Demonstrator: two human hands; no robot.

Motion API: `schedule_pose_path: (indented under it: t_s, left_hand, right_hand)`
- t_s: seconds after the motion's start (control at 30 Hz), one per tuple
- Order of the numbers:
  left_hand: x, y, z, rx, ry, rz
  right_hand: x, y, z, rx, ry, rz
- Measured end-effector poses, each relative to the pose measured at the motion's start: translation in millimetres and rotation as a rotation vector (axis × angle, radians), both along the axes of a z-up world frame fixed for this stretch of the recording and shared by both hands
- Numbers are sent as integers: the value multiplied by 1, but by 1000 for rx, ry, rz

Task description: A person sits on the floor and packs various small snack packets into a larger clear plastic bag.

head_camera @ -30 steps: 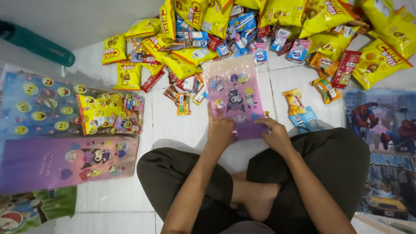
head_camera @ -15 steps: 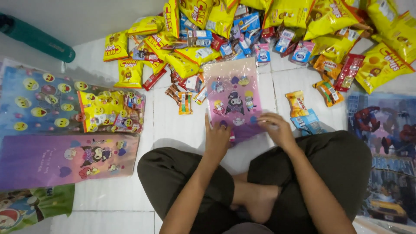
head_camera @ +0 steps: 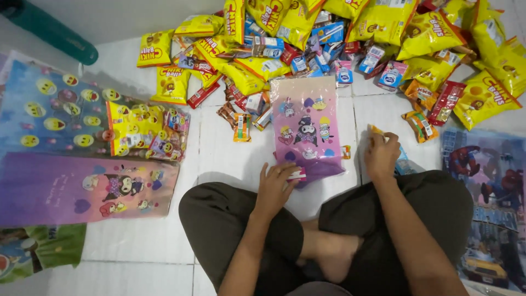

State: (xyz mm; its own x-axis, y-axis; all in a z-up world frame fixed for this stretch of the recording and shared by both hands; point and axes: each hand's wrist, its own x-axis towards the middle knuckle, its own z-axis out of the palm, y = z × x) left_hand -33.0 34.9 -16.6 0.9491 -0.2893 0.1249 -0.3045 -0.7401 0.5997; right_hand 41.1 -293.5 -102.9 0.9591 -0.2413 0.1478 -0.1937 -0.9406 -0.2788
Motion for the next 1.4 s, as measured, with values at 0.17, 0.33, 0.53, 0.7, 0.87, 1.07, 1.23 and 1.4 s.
schedule_pose_path:
  t_s: [0.17, 0.33, 0.53, 0.7, 0.87, 1.07, 1.23, 1.4]
  left_hand:
    - [9, 1, 6, -243, 5, 86]
    - [8, -4, -2, -144, 45, 97]
    - [13, -3, -8, -55, 249, 96]
    - [14, -3, -23, -16, 323, 74]
    - [16, -5, -30, -80, 356, 55]
    - [15, -6, -29, -109, 240, 58]
    - [15, -4, -20, -121, 257, 69]
    - [14, -3, -23, -110, 251, 80]
  right_hand:
    - [-30, 34, 100, 585, -304, 164]
    - [-63, 65, 141, 618, -193, 373]
    - [-52, 107, 104, 228, -29, 605]
    - [-41, 112, 90, -25, 76, 567]
    - [-46, 106, 104, 90, 146, 446]
    - [-57, 114, 112, 254, 181, 455]
    - [-52, 120, 112, 343, 185, 462]
    - [-40, 102, 109, 476, 81, 319]
